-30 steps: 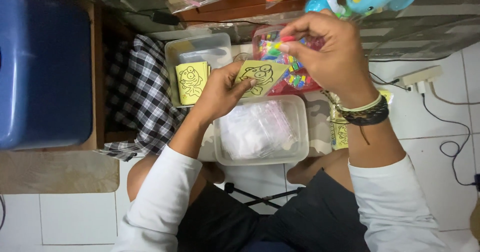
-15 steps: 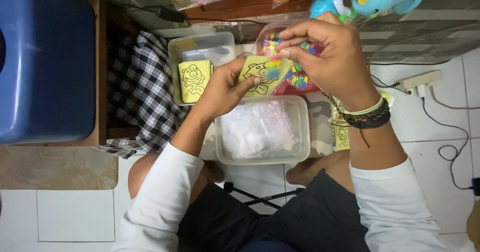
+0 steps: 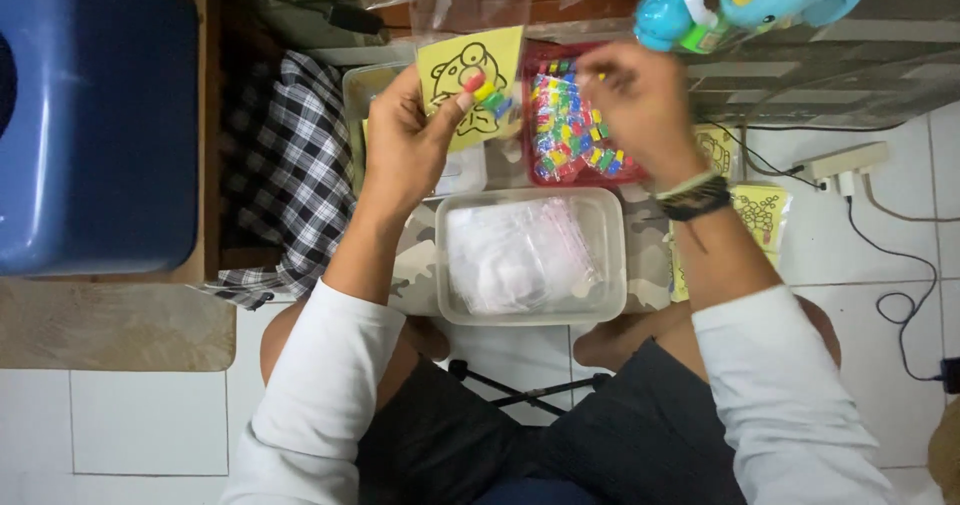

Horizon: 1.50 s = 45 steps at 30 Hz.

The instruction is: The person packs small plastic bags with a yellow cartoon drawing card and small colorful plastic pieces using their hands.

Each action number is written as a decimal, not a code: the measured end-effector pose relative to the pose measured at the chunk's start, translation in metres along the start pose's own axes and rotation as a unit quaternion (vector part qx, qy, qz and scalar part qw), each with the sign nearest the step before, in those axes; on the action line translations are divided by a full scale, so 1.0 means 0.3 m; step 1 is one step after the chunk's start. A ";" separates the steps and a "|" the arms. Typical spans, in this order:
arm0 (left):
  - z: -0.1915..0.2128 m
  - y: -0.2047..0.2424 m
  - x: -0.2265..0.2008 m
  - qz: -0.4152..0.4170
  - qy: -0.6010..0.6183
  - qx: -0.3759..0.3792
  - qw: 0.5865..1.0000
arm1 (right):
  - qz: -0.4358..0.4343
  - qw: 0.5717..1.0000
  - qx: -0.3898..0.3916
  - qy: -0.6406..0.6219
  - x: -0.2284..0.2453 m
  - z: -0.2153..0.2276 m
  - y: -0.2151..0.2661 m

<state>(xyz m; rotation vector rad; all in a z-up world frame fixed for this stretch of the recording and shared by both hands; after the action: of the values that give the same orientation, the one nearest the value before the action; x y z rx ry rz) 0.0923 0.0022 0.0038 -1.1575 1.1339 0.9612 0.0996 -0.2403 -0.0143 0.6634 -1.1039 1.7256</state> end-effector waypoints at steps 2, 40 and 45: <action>0.010 0.003 -0.011 -0.005 0.005 0.001 1.000 | -0.014 0.997 0.030 0.064 -0.115 -0.119 0.010; 0.025 0.017 -0.052 -0.014 -0.024 0.024 0.999 | -0.161 0.969 0.110 0.154 -0.195 -0.265 -0.041; 0.016 0.019 -0.031 -0.011 -0.006 0.036 0.999 | -0.056 0.998 0.037 0.002 -0.049 -0.052 -0.070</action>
<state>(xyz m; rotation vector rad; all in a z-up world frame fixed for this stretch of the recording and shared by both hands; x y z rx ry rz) 0.0857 0.0078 0.0122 -1.1029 1.1341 0.9029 0.1256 -0.2296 -0.0252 0.7527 -0.9855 1.6763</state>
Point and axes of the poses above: each hand's wrist, its own y-axis away from the middle knuckle, its own z-axis out of the back of the hand, x = y × z, the point moved 7 cm from there along -y, towards the middle knuckle, and after that the axes turned 1 degree about z, right-handed, at the moved point
